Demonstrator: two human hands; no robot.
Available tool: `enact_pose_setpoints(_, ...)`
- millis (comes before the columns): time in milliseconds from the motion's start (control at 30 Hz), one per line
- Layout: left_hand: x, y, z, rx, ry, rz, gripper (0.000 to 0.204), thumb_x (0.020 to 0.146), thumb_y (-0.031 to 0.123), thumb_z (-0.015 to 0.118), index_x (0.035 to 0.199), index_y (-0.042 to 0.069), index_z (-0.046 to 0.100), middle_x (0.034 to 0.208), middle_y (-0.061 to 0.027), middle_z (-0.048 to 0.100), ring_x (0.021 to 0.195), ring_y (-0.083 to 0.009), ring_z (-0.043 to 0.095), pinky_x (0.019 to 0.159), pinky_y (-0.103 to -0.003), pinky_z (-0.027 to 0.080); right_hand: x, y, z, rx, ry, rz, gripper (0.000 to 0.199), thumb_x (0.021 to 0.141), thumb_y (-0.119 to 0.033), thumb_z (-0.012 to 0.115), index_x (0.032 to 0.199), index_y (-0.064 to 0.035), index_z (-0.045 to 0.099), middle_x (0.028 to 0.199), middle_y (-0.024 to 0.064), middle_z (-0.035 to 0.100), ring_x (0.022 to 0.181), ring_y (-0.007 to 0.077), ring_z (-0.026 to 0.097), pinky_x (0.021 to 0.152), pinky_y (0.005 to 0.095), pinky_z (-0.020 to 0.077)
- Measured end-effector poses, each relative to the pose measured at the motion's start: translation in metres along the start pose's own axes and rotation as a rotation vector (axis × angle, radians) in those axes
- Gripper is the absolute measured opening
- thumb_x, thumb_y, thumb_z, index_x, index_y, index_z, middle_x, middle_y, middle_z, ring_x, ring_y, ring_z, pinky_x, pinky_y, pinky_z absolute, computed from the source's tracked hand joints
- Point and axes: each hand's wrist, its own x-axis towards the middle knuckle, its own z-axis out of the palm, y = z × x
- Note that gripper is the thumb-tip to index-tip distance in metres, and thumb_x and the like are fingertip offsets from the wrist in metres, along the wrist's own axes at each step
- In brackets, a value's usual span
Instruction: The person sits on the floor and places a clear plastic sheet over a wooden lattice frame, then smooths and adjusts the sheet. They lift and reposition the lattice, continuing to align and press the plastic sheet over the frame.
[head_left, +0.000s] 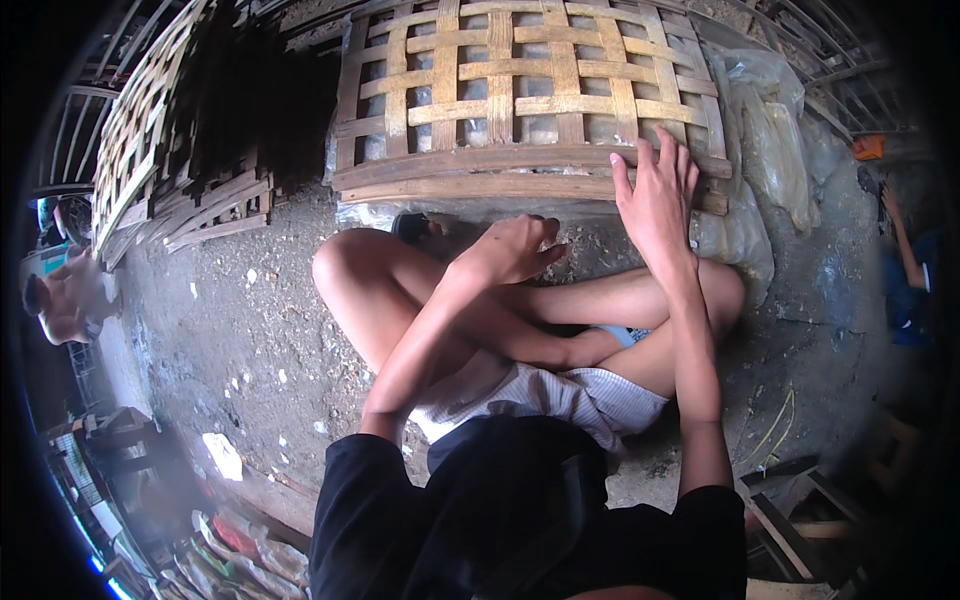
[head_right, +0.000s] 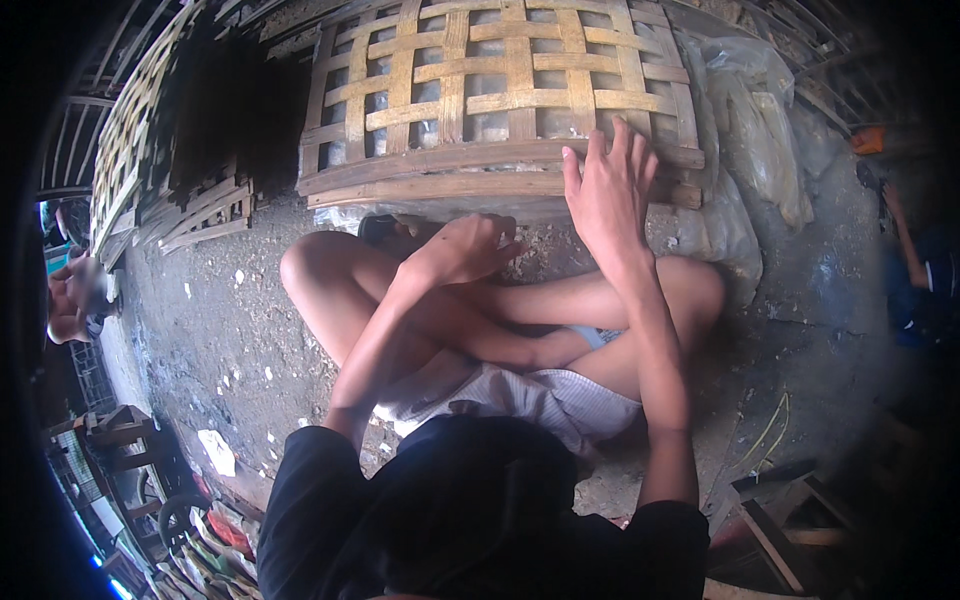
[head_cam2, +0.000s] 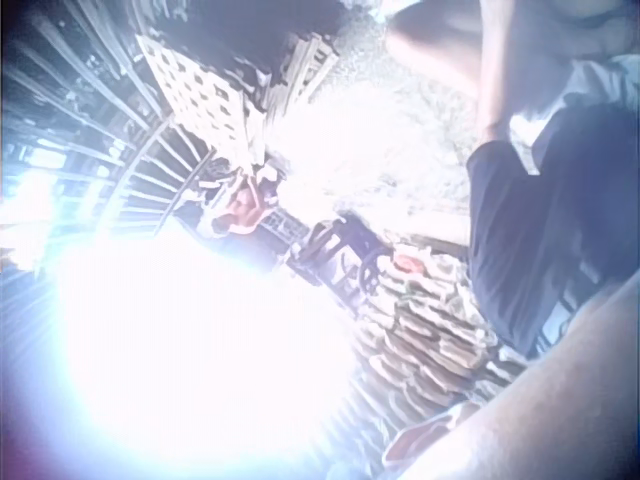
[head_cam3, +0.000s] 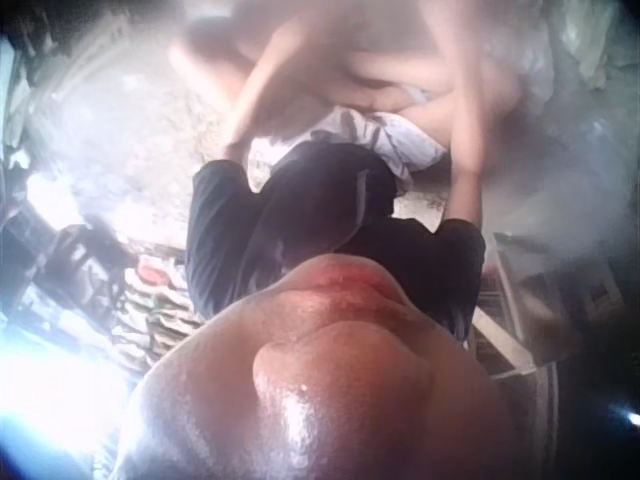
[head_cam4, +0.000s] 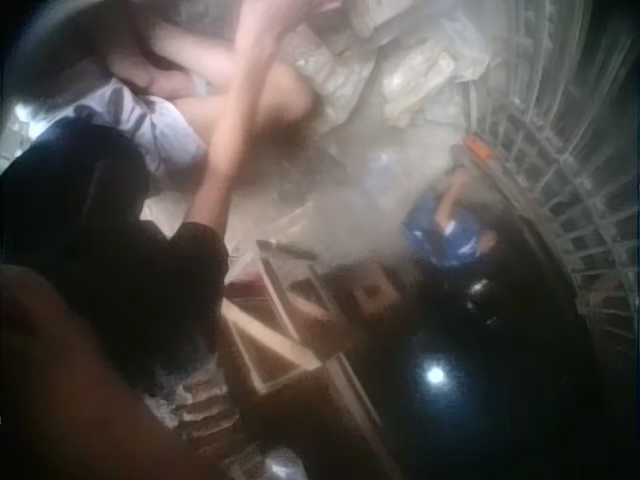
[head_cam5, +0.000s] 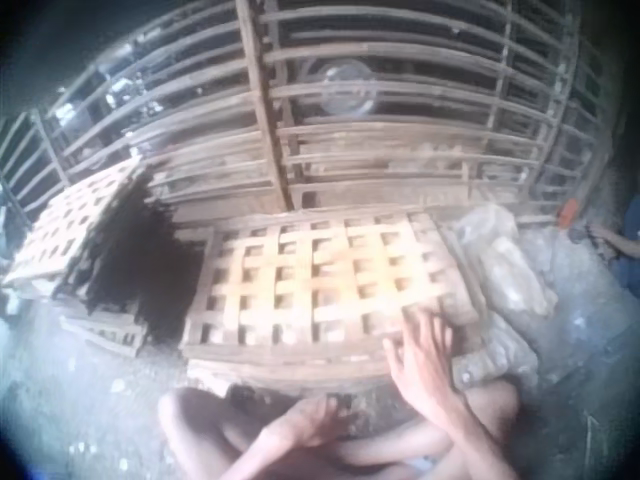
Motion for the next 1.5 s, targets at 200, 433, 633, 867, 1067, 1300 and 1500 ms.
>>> enact_pose_setpoints(200, -0.014, -0.003, -0.002, -0.029, 0.121, 0.028, 0.040, 0.102, 0.033, 0.062, 0.109, -0.005, 0.066, 0.094, -0.0262, 0.072, 0.094, -0.0449, 0.070, 0.088, -0.052, 0.055, 0.016, 0.015, 0.006, 0.178, -0.085, 0.039, 0.019, 0.098, -0.020, 0.065, 0.110, -0.0044, 0.067, 0.128, 0.0189, 0.057, 0.122, 0.0376, 0.056, 0.104, 0.0513, 0.0425)
enact_pose_setpoints(433, -0.019, -0.017, 0.017, 0.020, 0.264, 0.109, 0.038, 0.101, 0.031, 0.061, 0.113, -0.005, 0.066, 0.101, -0.0231, 0.072, 0.104, -0.0392, 0.069, 0.095, -0.048, 0.053, 0.044, 0.034, 0.003, 0.257, -0.278, 0.117, 0.023, 0.091, -0.026, 0.077, 0.089, -0.0036, 0.073, 0.113, 0.0183, 0.065, 0.115, 0.0359, 0.062, 0.102, 0.0432, 0.0461)
enact_pose_setpoints(633, -0.018, -0.021, 0.024, 0.044, 0.310, 0.123, 0.037, 0.101, 0.031, 0.060, 0.113, -0.003, 0.068, 0.101, -0.0214, 0.073, 0.102, -0.0368, 0.070, 0.095, -0.047, 0.053, 0.085, 0.029, 0.004, 0.227, -0.660, 0.417, 0.029, 0.092, -0.025, 0.079, 0.096, 0.0033, 0.077, 0.089, 0.0105, 0.072, 0.088, 0.0164, 0.063, 0.084, 0.0313, 0.0480)
enact_pose_setpoints(867, -0.019, -0.027, 0.036, 0.088, 0.362, 0.130, 0.037, 0.099, 0.033, 0.061, 0.107, -0.003, 0.069, 0.092, -0.0198, 0.073, 0.094, -0.0360, 0.071, 0.089, -0.047, 0.054, 0.081, 0.033, 0.005, 0.388, -0.637, 0.515, 0.021, 0.092, -0.023, 0.079, 0.098, -0.0022, 0.080, 0.090, 0.0020, 0.073, 0.084, 0.0107, 0.060, 0.083, 0.0273, 0.0452)
enact_pose_setpoints(1067, -0.022, -0.026, 0.030, 0.050, 0.292, 0.096, 0.044, 0.102, 0.033, 0.062, 0.118, -0.007, 0.065, 0.090, -0.0254, 0.071, 0.095, -0.0403, 0.071, 0.090, -0.049, 0.054, 0.074, 0.037, 0.001, 0.555, -0.625, 0.492, 0.027, 0.096, -0.022, 0.076, 0.112, 0.0001, 0.077, 0.108, 0.0037, 0.075, 0.098, 0.0088, 0.061, 0.093, 0.0251, 0.0432)
enact_pose_setpoints(1300, -0.024, -0.029, 0.026, 0.050, 0.274, 0.032, 0.045, 0.103, 0.036, 0.060, 0.120, -0.006, 0.064, 0.095, -0.0247, 0.072, 0.099, -0.0397, 0.071, 0.094, -0.050, 0.053, -0.002, 0.048, -0.032, 1.006, -0.133, 0.698, 0.035, 0.101, -0.016, 0.070, 0.127, 0.0063, 0.068, 0.127, 0.0055, 0.069, 0.125, 0.0132, 0.056, 0.106, 0.0325, 0.0435)
enact_pose_setpoints(1500, -0.016, -0.029, 0.035, 0.102, 0.225, 0.015, 0.050, 0.104, 0.040, 0.057, 0.126, -0.005, 0.063, 0.101, -0.0236, 0.073, 0.106, -0.0390, 0.069, 0.100, -0.050, 0.050, -0.107, 0.039, 0.027, 0.411, -0.266, 0.182, 0.009, 0.088, -0.003, 0.077, 0.096, -0.0057, 0.074, 0.115, 0.0092, 0.063, 0.111, 0.0244, 0.063, 0.099, 0.0383, 0.0477)
